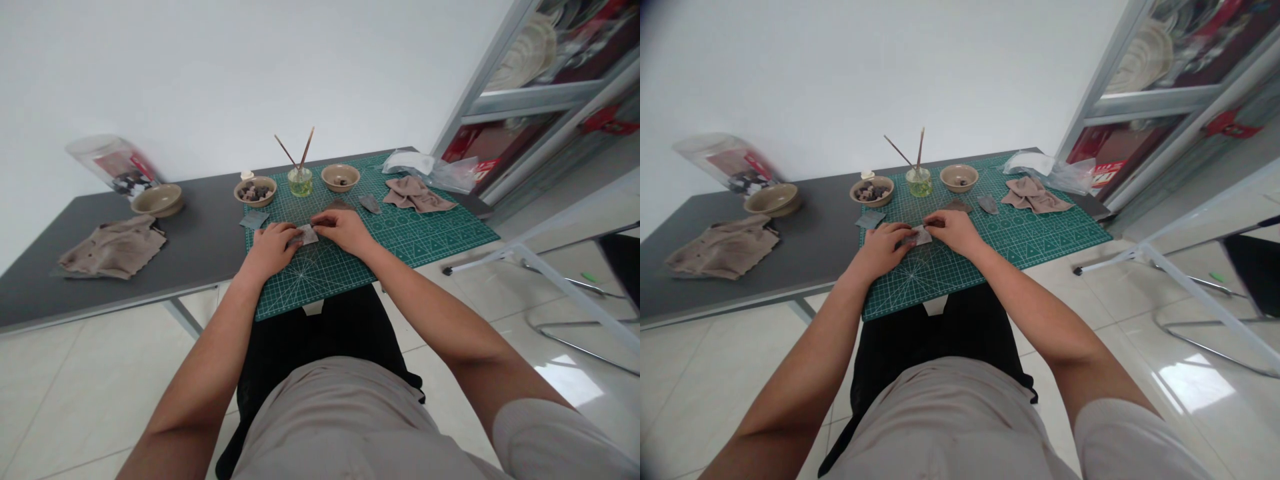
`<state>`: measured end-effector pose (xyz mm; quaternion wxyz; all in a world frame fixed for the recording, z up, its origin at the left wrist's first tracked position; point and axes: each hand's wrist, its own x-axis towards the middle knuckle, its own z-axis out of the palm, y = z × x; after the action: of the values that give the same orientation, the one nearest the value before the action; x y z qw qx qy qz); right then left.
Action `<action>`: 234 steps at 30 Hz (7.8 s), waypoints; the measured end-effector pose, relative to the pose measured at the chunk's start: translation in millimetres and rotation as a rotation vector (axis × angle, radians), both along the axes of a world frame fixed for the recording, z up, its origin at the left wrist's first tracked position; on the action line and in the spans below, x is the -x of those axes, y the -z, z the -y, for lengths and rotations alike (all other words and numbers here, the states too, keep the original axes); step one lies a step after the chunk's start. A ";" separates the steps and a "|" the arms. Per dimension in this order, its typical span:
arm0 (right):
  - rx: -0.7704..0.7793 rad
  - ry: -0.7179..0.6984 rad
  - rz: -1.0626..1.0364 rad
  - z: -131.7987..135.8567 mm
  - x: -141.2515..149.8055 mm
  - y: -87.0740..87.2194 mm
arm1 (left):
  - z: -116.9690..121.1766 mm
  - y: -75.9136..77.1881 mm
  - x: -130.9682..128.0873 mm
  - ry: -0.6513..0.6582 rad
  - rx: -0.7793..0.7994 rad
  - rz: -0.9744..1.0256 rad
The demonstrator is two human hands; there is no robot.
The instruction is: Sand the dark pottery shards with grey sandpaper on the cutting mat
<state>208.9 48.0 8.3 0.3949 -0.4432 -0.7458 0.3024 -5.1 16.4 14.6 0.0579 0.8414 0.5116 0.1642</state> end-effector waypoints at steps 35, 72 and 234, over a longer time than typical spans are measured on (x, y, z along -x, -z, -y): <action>-0.195 -0.103 0.516 10.4 26.7 -5.5 | 2.7 7.8 -0.3 -0.050 -0.026 0.019; -0.156 -0.037 0.600 9.0 12.7 -8.2 | 7.3 -0.7 -5.1 -0.113 0.012 -0.096; -0.231 -0.118 0.620 -1.9 17.1 -9.8 | 3.6 4.6 -3.8 -0.082 -0.042 -0.047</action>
<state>191.8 49.9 18.1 0.1783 -0.4224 -0.8842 0.0891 -1.3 12.8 10.0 0.0214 0.8244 0.5433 0.1574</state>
